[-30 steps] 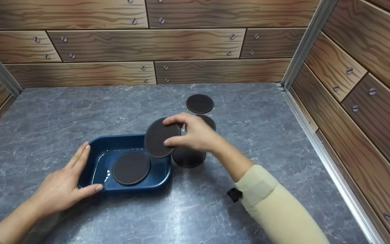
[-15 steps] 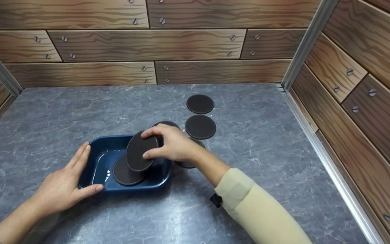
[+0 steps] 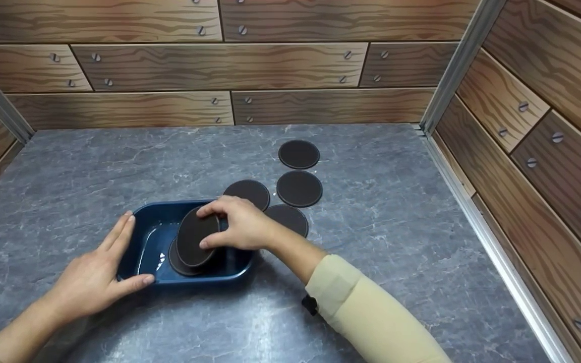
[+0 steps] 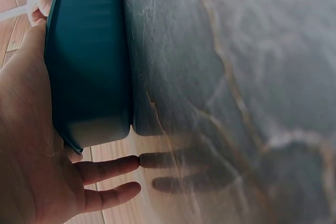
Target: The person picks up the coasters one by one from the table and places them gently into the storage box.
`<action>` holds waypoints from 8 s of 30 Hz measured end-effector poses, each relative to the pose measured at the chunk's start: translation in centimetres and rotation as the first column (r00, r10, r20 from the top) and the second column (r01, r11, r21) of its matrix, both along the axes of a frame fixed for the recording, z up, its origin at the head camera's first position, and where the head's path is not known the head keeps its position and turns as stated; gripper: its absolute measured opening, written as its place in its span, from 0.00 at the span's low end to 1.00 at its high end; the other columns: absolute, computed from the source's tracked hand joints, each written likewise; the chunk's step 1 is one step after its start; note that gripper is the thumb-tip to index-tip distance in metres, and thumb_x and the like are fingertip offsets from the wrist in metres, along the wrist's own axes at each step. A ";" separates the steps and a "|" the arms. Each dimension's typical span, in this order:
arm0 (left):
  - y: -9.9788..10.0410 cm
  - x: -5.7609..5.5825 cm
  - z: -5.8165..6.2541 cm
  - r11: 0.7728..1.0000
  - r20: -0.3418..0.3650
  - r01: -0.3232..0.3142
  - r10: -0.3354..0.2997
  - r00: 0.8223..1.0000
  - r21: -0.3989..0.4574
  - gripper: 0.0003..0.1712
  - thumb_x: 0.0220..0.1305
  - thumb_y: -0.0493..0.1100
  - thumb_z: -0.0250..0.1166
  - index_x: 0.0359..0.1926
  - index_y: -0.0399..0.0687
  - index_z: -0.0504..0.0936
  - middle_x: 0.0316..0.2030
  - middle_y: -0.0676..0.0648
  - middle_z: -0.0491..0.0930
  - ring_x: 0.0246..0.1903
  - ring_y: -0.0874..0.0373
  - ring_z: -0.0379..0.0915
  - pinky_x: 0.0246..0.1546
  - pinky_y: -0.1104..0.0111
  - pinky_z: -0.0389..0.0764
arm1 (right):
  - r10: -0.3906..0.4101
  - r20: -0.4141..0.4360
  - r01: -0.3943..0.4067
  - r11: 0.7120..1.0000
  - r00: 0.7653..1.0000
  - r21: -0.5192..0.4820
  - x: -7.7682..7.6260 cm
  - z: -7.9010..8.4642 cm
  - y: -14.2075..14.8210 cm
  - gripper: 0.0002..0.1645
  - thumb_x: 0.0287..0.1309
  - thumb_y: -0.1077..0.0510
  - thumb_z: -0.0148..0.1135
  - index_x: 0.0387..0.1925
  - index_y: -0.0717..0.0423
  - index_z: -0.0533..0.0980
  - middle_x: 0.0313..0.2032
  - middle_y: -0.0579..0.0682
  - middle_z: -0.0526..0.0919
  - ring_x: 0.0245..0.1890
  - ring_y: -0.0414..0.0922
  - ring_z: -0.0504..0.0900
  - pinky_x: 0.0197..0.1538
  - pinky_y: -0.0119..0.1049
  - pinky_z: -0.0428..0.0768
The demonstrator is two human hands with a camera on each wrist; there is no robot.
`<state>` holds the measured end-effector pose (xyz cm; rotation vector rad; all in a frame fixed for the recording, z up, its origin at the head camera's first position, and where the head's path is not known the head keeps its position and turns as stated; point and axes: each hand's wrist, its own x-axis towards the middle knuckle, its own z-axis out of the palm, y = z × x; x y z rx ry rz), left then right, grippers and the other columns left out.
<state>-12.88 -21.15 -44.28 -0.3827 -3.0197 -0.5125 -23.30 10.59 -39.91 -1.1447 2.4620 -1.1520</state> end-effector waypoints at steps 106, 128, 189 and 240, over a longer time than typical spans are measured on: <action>-0.1 0.0 -0.1 1.000 -0.034 -0.001 0.001 0.999 -0.017 0.75 0.57 0.86 0.60 0.85 0.39 0.47 0.85 0.40 0.46 0.45 0.34 0.84 0.41 0.39 0.82 | -0.459 0.168 0.439 0.887 0.873 0.142 -10.8 -5.0 16.0 0.54 0.59 0.53 0.80 0.79 0.65 0.62 0.75 0.72 0.60 0.76 0.67 0.59 0.77 0.60 0.55; -0.1 0.0 0.0 1.000 -0.045 0.000 0.000 0.999 -0.015 0.74 0.57 0.85 0.61 0.85 0.38 0.49 0.84 0.39 0.48 0.42 0.36 0.85 0.39 0.40 0.81 | -0.477 0.108 0.434 0.857 0.872 0.279 -10.7 -4.9 15.5 0.66 0.52 0.45 0.84 0.82 0.63 0.57 0.77 0.69 0.54 0.76 0.70 0.51 0.77 0.64 0.49; 0.0 -0.1 0.0 1.000 -0.020 -0.002 0.001 1.000 -0.023 0.74 0.58 0.85 0.61 0.85 0.39 0.47 0.85 0.40 0.46 0.36 0.39 0.84 0.37 0.42 0.81 | -0.485 0.245 0.527 0.838 0.839 -0.143 -8.3 -1.8 16.3 0.38 0.67 0.62 0.72 0.74 0.65 0.70 0.63 0.67 0.78 0.53 0.45 0.79 0.50 0.24 0.77; 0.0 -0.1 0.0 1.000 0.005 0.000 0.000 1.000 0.000 0.74 0.60 0.85 0.60 0.86 0.40 0.44 0.85 0.41 0.42 0.45 0.33 0.84 0.45 0.38 0.81 | -0.013 0.066 0.020 0.994 0.998 -0.110 1.0 0.4 0.0 0.34 0.63 0.53 0.77 0.69 0.51 0.78 0.66 0.44 0.82 0.64 0.41 0.78 0.68 0.42 0.72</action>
